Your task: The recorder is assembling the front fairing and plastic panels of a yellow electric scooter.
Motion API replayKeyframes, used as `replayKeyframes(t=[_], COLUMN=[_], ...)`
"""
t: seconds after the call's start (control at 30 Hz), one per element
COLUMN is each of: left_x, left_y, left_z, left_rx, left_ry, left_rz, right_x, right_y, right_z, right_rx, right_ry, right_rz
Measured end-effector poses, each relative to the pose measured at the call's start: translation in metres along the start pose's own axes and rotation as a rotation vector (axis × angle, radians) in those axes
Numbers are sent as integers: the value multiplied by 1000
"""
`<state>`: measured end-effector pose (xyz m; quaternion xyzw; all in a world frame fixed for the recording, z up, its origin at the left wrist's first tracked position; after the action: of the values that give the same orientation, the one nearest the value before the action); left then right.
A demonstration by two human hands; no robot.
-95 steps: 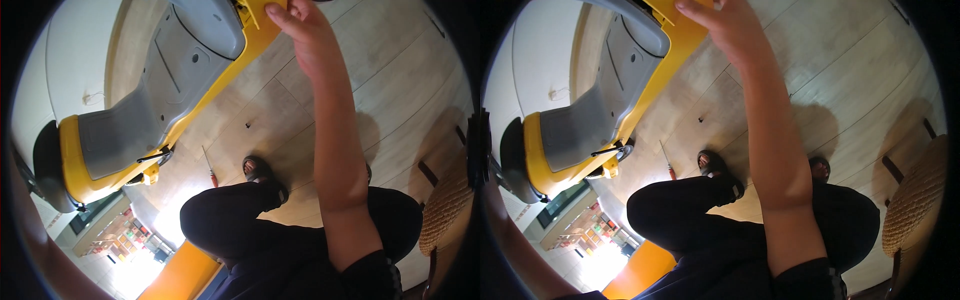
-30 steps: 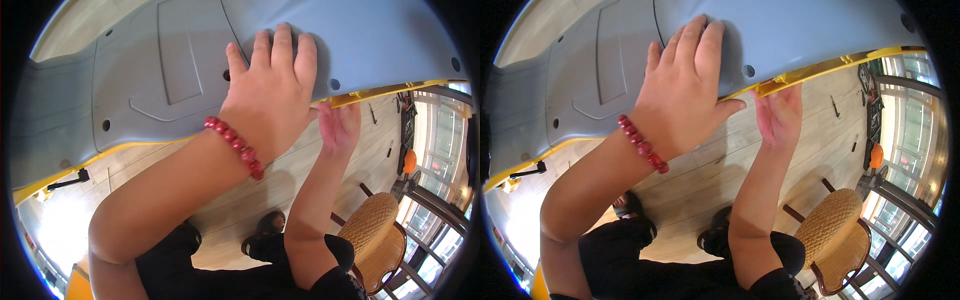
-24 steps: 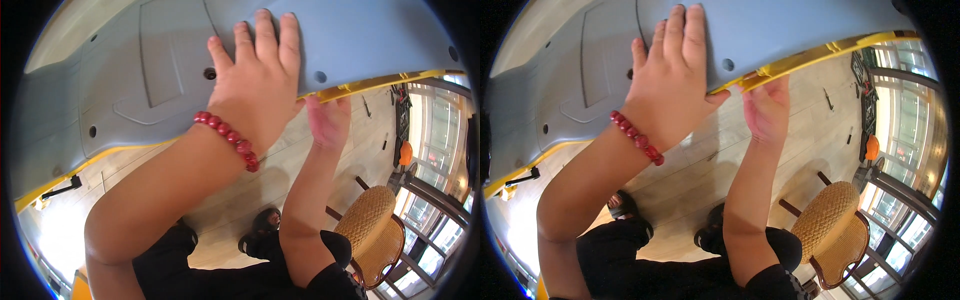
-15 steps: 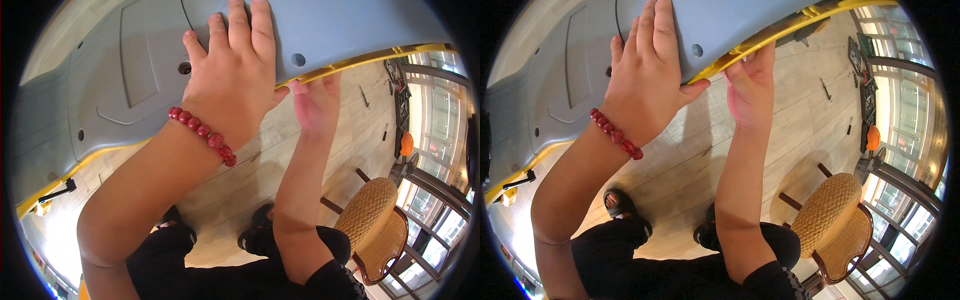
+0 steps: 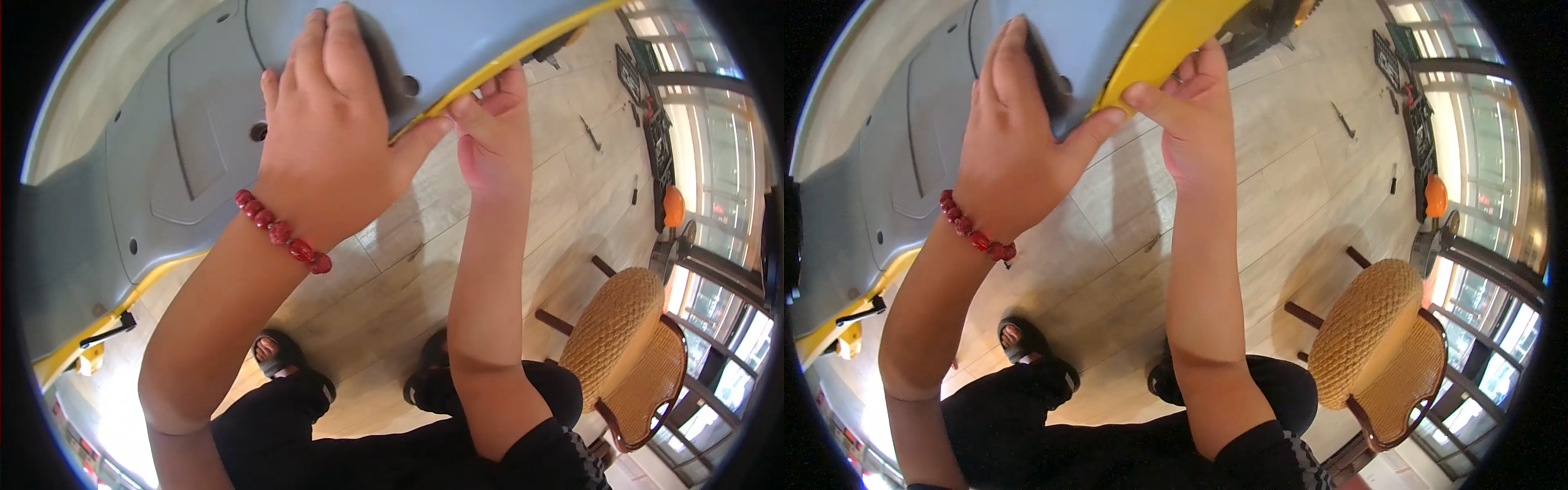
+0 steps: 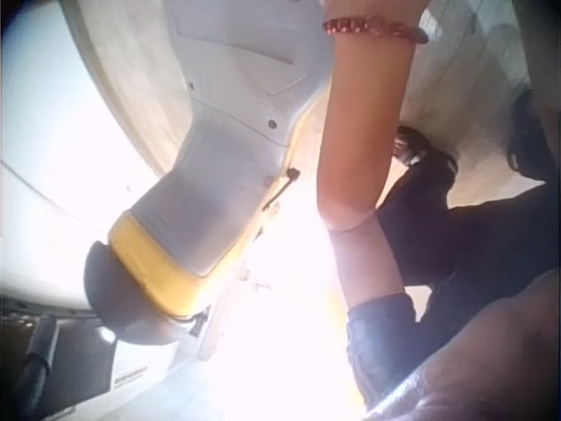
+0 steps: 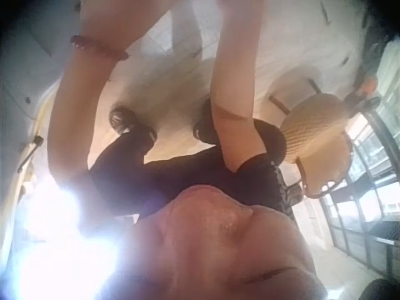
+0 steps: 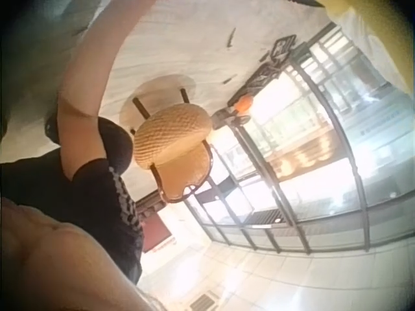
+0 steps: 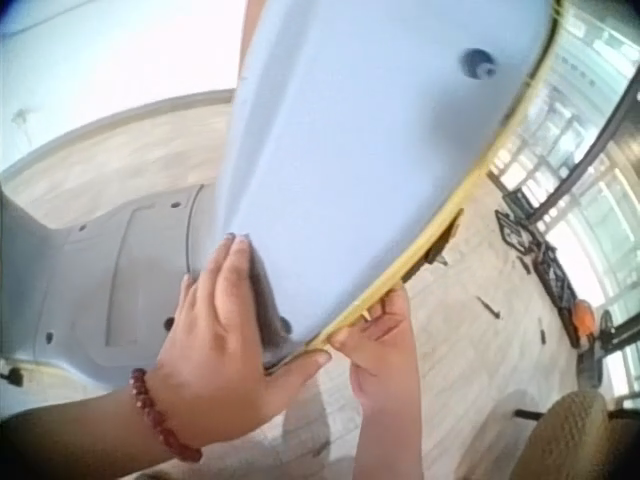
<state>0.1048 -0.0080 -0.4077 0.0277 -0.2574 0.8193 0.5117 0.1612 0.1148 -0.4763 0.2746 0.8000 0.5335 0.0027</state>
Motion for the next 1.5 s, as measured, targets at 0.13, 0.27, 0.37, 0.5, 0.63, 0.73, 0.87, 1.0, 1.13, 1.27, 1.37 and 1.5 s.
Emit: replayKeyframes(t=[0.13,0.27,0.37,0.5,0.63,0.73,0.87,1.0,1.13,1.27,1.37,1.5], left_x=[4,4,5,5,5,6,8,9,9,10,13,16], left_y=[2,-2,-5,-7,-11,-13,-16,-10,-13,-16,-15,-9], left_z=[-2,-7,-9,-15,-19,-21,-24,-24,-24,-22,-12,1], left_rx=[-48,-43,-47,-25,14,-89,-109,-153,-106,-95,-148,-529], left_ry=[-52,-3,37,95,127,143,145,214,205,197,223,312], left_rz=[-11,-21,-16,-3,-8,-15,10,96,71,29,23,46], right_x=[0,3,9,10,2,2,1,-4,6,25,29,25], right_y=[1,5,4,8,19,19,18,21,31,60,79,79], right_z=[7,14,15,11,6,6,4,12,17,5,1,5], right_rx=[38,-58,126,229,178,117,66,-211,-180,-177,-123,-84], right_ry=[-3,38,74,9,13,-20,-92,-121,85,137,53,-54], right_rz=[-16,-24,-64,9,89,58,116,41,-36,151,283,110])
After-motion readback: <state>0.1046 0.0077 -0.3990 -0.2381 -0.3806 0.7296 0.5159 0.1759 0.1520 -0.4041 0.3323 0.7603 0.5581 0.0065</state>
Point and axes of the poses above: each hand's wrist, its own x-axis towards the middle knuckle, its own z-axis out of the back of the hand, y = z × x, the point moved 8 cm from there along x, towards the middle knuckle, and after that the axes turned 11 degrees about y, right-handed, at the moved point
